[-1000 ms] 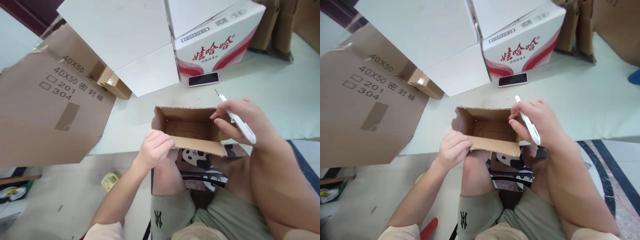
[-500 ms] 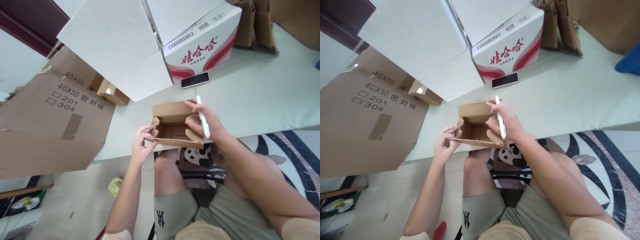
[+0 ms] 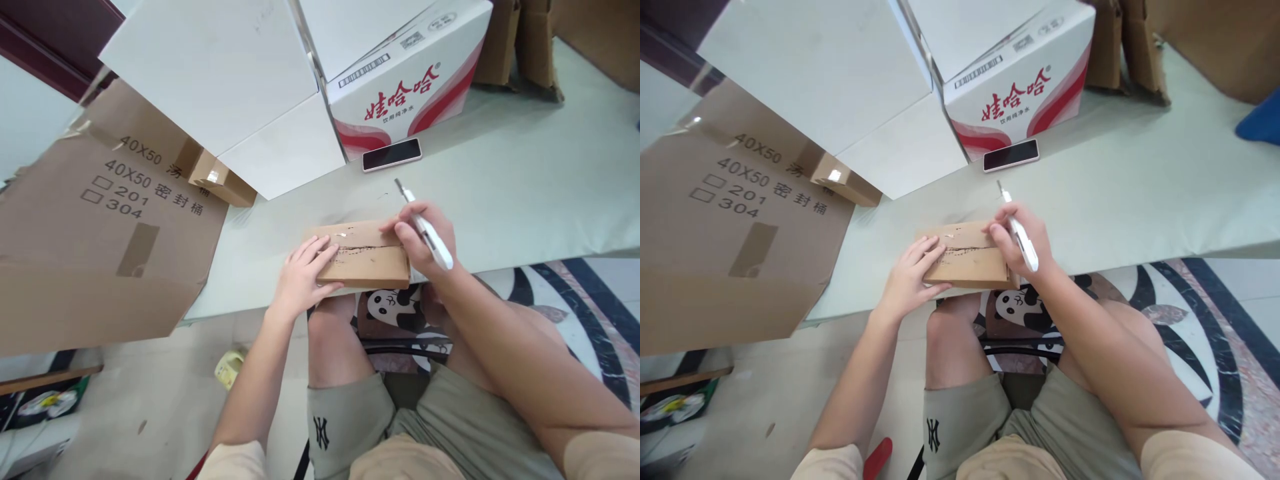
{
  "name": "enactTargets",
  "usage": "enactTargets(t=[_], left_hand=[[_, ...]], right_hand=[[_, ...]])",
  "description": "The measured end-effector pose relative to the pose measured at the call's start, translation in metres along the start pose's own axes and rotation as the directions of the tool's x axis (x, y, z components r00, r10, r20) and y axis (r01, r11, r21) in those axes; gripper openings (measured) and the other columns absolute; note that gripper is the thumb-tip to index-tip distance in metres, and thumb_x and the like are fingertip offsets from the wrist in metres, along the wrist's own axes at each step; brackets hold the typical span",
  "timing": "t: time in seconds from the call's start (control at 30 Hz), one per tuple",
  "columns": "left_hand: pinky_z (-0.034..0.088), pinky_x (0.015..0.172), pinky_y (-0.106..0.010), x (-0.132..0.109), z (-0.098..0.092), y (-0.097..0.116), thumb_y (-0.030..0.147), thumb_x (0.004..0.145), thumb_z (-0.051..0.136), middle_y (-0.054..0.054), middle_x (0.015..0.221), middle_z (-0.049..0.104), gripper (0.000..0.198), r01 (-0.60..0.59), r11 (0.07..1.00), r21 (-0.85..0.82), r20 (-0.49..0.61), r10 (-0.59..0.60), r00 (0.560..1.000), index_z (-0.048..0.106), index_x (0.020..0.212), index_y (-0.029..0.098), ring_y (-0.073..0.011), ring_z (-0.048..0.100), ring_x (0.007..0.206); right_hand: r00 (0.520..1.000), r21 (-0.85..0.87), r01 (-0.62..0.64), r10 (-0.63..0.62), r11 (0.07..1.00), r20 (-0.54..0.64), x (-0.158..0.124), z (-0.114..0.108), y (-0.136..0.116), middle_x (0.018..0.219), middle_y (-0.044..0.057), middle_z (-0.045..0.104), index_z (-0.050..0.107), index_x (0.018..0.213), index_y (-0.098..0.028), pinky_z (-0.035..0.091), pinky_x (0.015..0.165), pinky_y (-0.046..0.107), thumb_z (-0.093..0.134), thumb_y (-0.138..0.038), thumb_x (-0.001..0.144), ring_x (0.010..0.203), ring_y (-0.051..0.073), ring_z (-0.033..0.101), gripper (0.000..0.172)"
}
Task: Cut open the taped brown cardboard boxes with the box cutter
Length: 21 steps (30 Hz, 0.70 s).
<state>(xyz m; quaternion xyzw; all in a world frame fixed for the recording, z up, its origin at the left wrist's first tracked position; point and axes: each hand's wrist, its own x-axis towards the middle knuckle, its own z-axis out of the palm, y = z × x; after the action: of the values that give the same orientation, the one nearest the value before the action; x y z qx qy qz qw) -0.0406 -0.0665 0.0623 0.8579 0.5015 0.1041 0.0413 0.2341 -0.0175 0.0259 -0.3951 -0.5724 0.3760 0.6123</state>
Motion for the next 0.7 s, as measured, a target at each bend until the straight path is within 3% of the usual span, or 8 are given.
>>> enactTargets(t=[0.1,0.2,0.27,0.33,0.43,0.5,0.57,0.7], left_hand=[[0.040,0.124,-0.058,-0.006,0.003,-0.028,0.060,0.083,0.079,-0.013,0.158,0.056,0.074,0.048,0.979,-0.197,-0.070,-0.063,0.996,0.060,0.147,0.028,-0.0382,0.046,0.152],[0.036,0.126,-0.058,-0.021,0.013,-0.057,0.065,0.076,0.082,-0.014,0.157,0.057,0.077,0.168,0.895,-0.412,-0.171,-0.257,0.951,0.065,0.141,0.027,-0.0384,0.048,0.151],[0.036,0.127,-0.056,-0.033,0.023,-0.070,0.066,0.070,0.086,-0.015,0.153,0.059,0.081,0.234,0.769,-0.595,-0.226,-0.439,0.869,0.067,0.136,0.025,-0.0385,0.050,0.149],[0.042,0.122,-0.053,-0.044,0.036,-0.074,0.069,0.065,0.088,-0.015,0.143,0.066,0.082,0.247,0.563,-0.789,-0.215,-0.629,0.747,0.068,0.130,0.024,-0.0370,0.056,0.143],[0.058,0.101,-0.046,-0.053,0.056,-0.061,0.070,0.061,0.090,-0.012,0.126,0.073,0.075,0.239,0.230,-0.943,-0.020,-0.759,0.651,0.070,0.117,0.025,-0.0336,0.068,0.126],[0.060,0.096,-0.042,-0.052,0.066,-0.046,0.069,0.059,0.091,-0.011,0.127,0.074,0.075,0.249,0.067,-0.966,0.115,-0.753,0.648,0.070,0.117,0.027,-0.0327,0.069,0.124],[0.057,0.105,-0.044,-0.047,0.069,-0.031,0.070,0.059,0.091,-0.012,0.138,0.071,0.082,0.217,-0.011,-0.976,0.163,-0.697,0.699,0.070,0.125,0.027,-0.0348,0.064,0.134],[0.051,0.116,-0.050,-0.035,0.067,-0.013,0.085,0.052,0.082,-0.012,0.145,0.067,0.100,0.159,-0.122,-0.980,0.201,-0.617,0.761,0.071,0.131,0.024,-0.0417,0.051,0.147]], right_hand=[[0.977,0.035,-0.019,0.026,0.999,-0.212,0.004,0.003,0.005,0.083,-0.001,0.076,0.050,0.101,-0.029,0.060,0.085,0.041,0.060,-0.028,0.094,0.084,0.020,0.077,0.012],[0.965,0.068,-0.091,0.105,0.994,-0.240,0.006,0.004,0.016,0.092,0.002,0.077,0.048,0.103,-0.028,0.058,0.093,0.047,0.059,-0.029,0.093,0.091,0.022,0.077,0.015],[0.974,0.055,-0.186,0.191,0.981,-0.125,0.004,0.006,0.022,0.099,0.005,0.078,0.048,0.103,-0.028,0.057,0.095,0.052,0.061,-0.033,0.093,0.097,0.026,0.077,0.018],[0.967,0.029,-0.235,0.231,0.971,0.104,0.001,0.011,0.024,0.107,0.010,0.079,0.047,0.104,-0.027,0.054,0.100,0.057,0.063,-0.040,0.091,0.108,0.030,0.076,0.024],[0.896,0.024,-0.118,0.096,0.993,0.435,-0.007,0.022,0.014,0.131,0.016,0.073,0.047,0.109,-0.027,0.043,0.114,0.063,0.068,-0.044,0.089,0.133,0.034,0.065,0.034],[0.844,0.046,0.002,-0.026,0.999,0.535,-0.011,0.028,0.004,0.142,0.017,0.068,0.047,0.111,-0.027,0.034,0.120,0.066,0.068,-0.041,0.089,0.142,0.035,0.058,0.033],[0.811,0.098,0.071,-0.115,0.993,0.574,-0.014,0.031,-0.006,0.140,0.015,0.069,0.050,0.110,-0.027,0.035,0.120,0.065,0.067,-0.038,0.090,0.145,0.035,0.055,0.028],[0.809,0.283,0.032,-0.191,0.959,0.555,-0.019,0.027,-0.014,0.125,0.010,0.077,0.052,0.113,-0.028,0.047,0.114,0.052,0.063,-0.043,0.097,0.146,0.030,0.056,0.024]])
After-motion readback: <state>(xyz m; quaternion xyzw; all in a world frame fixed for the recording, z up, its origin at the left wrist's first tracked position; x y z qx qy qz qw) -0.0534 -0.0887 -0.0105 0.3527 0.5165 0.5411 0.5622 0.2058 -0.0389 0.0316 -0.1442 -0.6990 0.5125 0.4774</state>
